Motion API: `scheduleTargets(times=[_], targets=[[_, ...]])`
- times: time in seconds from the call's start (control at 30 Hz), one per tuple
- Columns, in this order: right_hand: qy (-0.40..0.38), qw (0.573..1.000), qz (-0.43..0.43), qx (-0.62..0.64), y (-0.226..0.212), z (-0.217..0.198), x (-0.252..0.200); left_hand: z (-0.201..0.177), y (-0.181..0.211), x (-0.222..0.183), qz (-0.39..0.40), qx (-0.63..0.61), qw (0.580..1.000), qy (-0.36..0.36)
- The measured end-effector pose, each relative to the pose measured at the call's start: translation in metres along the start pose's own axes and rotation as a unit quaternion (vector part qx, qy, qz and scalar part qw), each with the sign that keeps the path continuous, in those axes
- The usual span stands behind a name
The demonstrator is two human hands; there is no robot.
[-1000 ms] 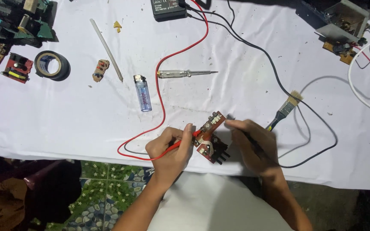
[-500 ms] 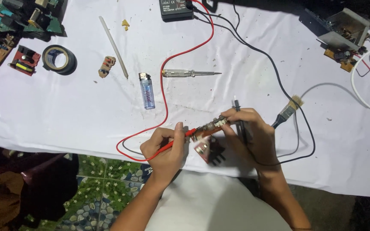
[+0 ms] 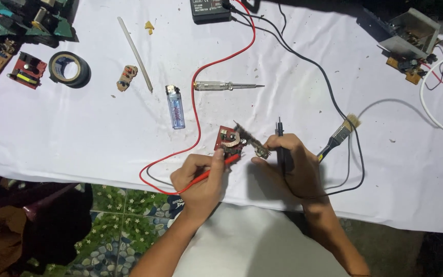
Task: Testing electronic components on a circuit board using a multimeter and probes
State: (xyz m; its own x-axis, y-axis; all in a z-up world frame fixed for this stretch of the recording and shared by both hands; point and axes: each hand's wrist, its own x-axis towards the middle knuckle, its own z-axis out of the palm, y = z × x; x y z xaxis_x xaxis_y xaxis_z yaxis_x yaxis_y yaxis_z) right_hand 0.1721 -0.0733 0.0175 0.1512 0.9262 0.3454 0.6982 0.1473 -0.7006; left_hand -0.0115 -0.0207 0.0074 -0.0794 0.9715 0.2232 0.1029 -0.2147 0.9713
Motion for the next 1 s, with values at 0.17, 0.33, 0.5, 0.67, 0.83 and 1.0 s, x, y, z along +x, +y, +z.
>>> scheduleTargets(times=[0.17, 0.33, 0.5, 0.67, 0.83, 1.0], targets=[[-0.014, 1.000, 0.012, 0.011, 0.016, 0.000, -0.009, 0.008, -0.001, -0.004, 0.018, -0.018, 0.999, -0.034], [-0.024, 1.000, 0.007, 0.018, 0.014, -0.001, -0.008, 0.021, 0.003, 0.005, 0.074, -0.014, 0.996, -0.043], [0.004, 0.999, -0.044, 0.021, 0.027, 0.007, -0.012, 0.025, 0.004, 0.002, 0.089, -0.001, 0.994, -0.056], [0.032, 0.995, -0.085, 0.030, 0.014, 0.006, -0.007, 0.021, 0.008, 0.001, 0.124, 0.027, 0.991, -0.044], [0.044, 0.993, -0.106, 0.023, 0.018, 0.010, -0.009, 0.015, 0.009, -0.003, 0.164, -0.006, 0.985, -0.059], [0.043, 0.992, -0.114, 0.038, 0.018, 0.011, -0.008, 0.013, 0.000, -0.004, 0.200, 0.027, 0.978, -0.048]])
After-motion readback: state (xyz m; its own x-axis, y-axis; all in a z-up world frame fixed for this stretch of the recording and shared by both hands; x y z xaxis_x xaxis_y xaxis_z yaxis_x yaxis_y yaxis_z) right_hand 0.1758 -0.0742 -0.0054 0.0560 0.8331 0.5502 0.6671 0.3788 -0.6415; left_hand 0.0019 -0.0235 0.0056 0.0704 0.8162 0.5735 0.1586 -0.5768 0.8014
